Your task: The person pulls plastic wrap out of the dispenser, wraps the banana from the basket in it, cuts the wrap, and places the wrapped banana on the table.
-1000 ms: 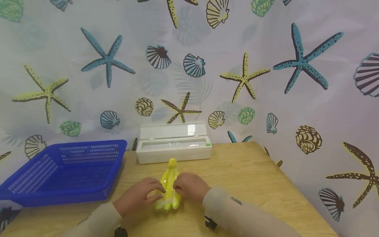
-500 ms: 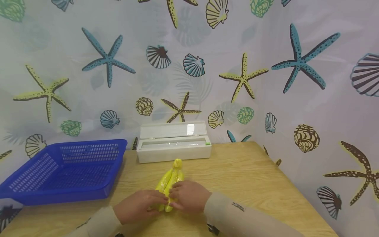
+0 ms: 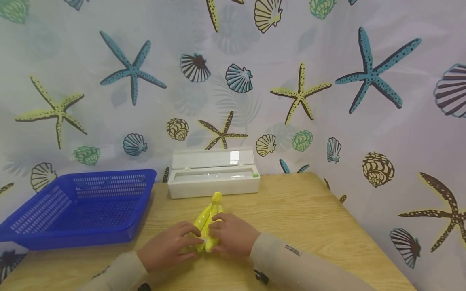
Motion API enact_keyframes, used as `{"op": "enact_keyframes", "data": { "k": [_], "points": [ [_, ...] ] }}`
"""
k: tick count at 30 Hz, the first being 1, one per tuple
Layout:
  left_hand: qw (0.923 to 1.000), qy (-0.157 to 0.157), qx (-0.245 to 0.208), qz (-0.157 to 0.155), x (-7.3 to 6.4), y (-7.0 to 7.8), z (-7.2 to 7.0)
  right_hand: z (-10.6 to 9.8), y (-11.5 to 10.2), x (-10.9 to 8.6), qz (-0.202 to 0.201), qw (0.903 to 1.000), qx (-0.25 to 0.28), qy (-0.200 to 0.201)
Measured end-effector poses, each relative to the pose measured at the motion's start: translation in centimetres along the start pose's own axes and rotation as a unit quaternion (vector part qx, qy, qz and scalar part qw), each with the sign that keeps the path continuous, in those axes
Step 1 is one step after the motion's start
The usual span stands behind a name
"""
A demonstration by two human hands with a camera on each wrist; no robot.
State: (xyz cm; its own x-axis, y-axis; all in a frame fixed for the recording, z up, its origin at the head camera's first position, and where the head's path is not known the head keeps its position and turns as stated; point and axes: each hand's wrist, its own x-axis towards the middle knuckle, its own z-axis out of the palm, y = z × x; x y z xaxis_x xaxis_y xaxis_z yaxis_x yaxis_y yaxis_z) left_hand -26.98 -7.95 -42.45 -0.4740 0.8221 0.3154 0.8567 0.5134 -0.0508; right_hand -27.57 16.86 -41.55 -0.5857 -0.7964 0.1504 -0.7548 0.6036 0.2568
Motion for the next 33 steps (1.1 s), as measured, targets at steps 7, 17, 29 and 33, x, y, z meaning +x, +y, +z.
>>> {"op": "enact_keyframes", "data": {
  "k": [7,17,29,33],
  "points": [
    [0.9983,-0.051,-0.022,-0.017,0.0,-0.1,-0.4,0.0,0.3,0.1,0.013,0.9986,0.044,-0.026],
    [0.9954,-0.043,-0.053,-0.067,-0.2,-0.2,-0.4,2.2,0.3,0.9,0.011,0.9963,0.084,-0.015],
    [0.9804,0.029,-0.121,-0.153,0.9,-2.3,-0.1,1.6,1.7,1.3,0.073,0.9779,0.196,-0.002],
    [0.9601,0.004,-0.150,-0.236,2.7,-3.8,-0.4,1.8,3.5,0.2,0.126,0.9690,0.209,0.038]
  ]
}}
